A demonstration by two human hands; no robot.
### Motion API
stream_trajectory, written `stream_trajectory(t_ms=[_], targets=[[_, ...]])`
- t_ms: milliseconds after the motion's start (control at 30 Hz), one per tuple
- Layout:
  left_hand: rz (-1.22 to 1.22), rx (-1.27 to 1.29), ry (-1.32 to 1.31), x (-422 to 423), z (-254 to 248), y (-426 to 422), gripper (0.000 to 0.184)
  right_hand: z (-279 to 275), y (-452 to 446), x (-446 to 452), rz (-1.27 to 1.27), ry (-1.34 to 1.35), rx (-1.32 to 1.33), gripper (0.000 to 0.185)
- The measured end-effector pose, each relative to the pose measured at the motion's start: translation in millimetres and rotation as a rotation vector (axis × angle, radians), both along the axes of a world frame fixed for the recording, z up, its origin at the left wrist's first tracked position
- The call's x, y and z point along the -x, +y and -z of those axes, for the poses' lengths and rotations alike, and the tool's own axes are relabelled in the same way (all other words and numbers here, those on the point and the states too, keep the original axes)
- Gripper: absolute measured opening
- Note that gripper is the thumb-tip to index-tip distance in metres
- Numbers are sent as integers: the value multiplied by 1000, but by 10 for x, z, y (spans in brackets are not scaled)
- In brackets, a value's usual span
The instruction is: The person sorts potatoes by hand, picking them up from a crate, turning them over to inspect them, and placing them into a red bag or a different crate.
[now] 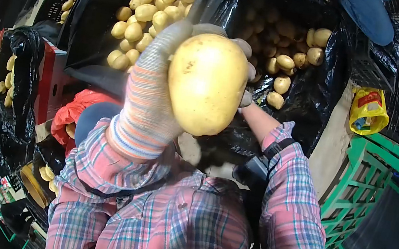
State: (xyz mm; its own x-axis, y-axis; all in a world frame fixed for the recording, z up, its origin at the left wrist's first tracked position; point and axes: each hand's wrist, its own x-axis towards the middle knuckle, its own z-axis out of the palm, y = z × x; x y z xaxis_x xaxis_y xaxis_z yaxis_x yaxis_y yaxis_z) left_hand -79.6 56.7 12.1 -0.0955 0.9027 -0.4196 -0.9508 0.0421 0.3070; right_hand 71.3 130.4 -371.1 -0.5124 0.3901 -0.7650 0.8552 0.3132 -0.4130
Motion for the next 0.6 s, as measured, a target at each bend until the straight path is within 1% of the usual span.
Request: stream_trajectory(t_ms=[33, 67, 100, 133, 167, 200, 233, 300, 333, 367, 433, 467, 500, 533, 567, 600], targets=[[9, 6, -34, 7, 14, 11, 34, -161, 115, -85, -56, 145, 35, 53], [13, 3, 16, 35, 76, 11, 32, -349, 279, -257, 26, 285, 222, 57], [13, 0, 14, 52, 60, -8, 32, -940, 366, -344, 111, 420, 416, 61], [24, -80, 202, 53, 42, -43, 30, -1051, 359, -464, 410, 482, 725, 61], [22, -133, 258, 55, 32, -65, 29, -1179, 356, -586, 720, 535, 1021, 61], [17, -185, 314, 57, 23, -85, 33, -1659, 396, -677, 798, 538, 1060, 62], [12, -128, 382, 20, -9, -73, 32, -2251, 433, -753, 880, 545, 1092, 64], [89, -202, -6, 32, 47, -81, 31, -2921, 443, -938, 800, 733, 1202, 71], [132, -113, -6, 1, 35, -80, 31, -3208, 417, -1014, 771, 782, 1166, 78], [182, -95, 40, -43, -62, -98, 26, -3413, 381, -1116, 745, 793, 1154, 82], [272, -132, 44, -151, 48, -132, 29, -3791, 204, -1199, 796, 907, 928, 83], [344, -90, 67, -206, 21, -152, 33, -3945, 146, -1254, 782, 903, 969, 83], [433, -106, 139, -270, -49, -174, 47, -4044, 71, -1286, 776, 886, 927, 79], [505, -146, 236, -323, -63, -187, 54, -4144, -5, -1319, 769, 869, 886, 75], [575, -186, 335, -372, -74, -199, 61, -4171, -79, -1320, 786, 864, 891, 76], [602, -301, 378, -429, -112, -209, 69, -4198, -154, -1321, 802, 860, 896, 76]])
